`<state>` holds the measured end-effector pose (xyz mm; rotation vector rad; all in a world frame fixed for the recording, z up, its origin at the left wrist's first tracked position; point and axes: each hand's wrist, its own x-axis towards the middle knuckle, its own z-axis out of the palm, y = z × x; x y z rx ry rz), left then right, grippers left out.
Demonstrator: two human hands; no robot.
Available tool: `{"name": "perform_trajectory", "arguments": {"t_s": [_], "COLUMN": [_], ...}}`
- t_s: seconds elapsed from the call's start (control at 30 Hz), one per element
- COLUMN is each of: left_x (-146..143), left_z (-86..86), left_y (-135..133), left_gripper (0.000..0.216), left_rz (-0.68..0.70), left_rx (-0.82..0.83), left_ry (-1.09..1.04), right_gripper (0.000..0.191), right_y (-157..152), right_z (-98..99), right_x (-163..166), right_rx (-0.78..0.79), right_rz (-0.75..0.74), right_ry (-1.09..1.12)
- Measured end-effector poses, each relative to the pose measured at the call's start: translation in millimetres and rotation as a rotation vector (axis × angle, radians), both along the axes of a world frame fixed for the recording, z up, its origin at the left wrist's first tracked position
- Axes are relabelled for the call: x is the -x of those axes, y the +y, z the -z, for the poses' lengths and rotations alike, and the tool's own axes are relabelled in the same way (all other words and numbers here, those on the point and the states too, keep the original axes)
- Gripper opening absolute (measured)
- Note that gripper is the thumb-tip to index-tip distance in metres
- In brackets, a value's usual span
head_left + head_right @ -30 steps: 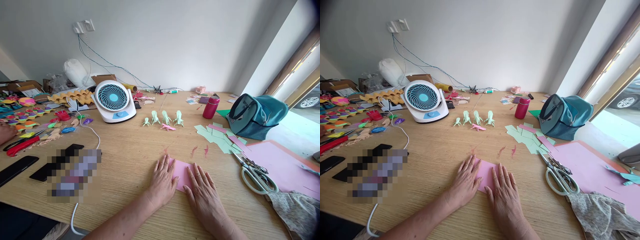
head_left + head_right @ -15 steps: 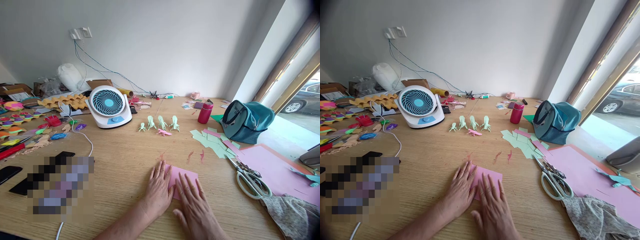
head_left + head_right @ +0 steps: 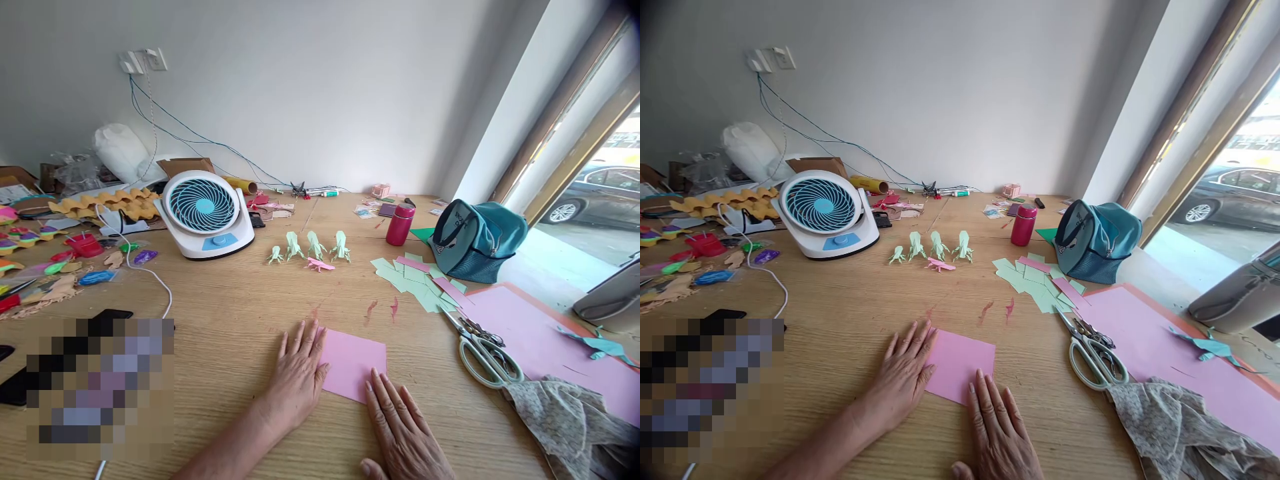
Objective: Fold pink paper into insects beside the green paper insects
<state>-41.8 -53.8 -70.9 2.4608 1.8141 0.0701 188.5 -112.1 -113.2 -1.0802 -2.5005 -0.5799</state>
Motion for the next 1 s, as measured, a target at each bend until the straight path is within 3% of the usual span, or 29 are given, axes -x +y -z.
{"name": "perform_trajectory", "arguments": {"t_s": [0.37, 0.57, 0.67, 0.77, 0.9, 1.0], "left_x": [11, 13, 8, -2, -16, -22], "left_z": [-1.7, -19.1, -23.7, -19.4, -9.5, -7.0], "left_y": [2, 28, 57, 80, 94, 102], "left_gripper": [0.061, 0.039, 0.030, 0.025, 0.019, 0.022], "left_rz": [0.010, 0.010, 0.132, 0.240, 0.440, 0.490], "left_rx": [0.039, -0.087, -0.157, -0.115, -0.037, 0.019], "left_ry": [-0.033, -0.190, -0.423, -0.483, -0.543, -0.623], "right_gripper": [0.076, 0.090, 0.087, 0.079, 0.065, 0.057], "right_y": [-9, 8, 23, 38, 50, 56], "right_z": [32.7, 20.0, 9.6, 8.4, 11.1, 4.7], "right_x": [-45, -38, -30, -25, -20, -13], "right_rx": [-0.097, -0.070, -0.003, 0.005, -0.060, -0.095], "right_rz": [0.040, 0.033, 0.018, -0.082, -0.114, -0.117], "right_ry": [-0.096, -0.089, -0.089, -0.118, -0.180, -0.181]}}
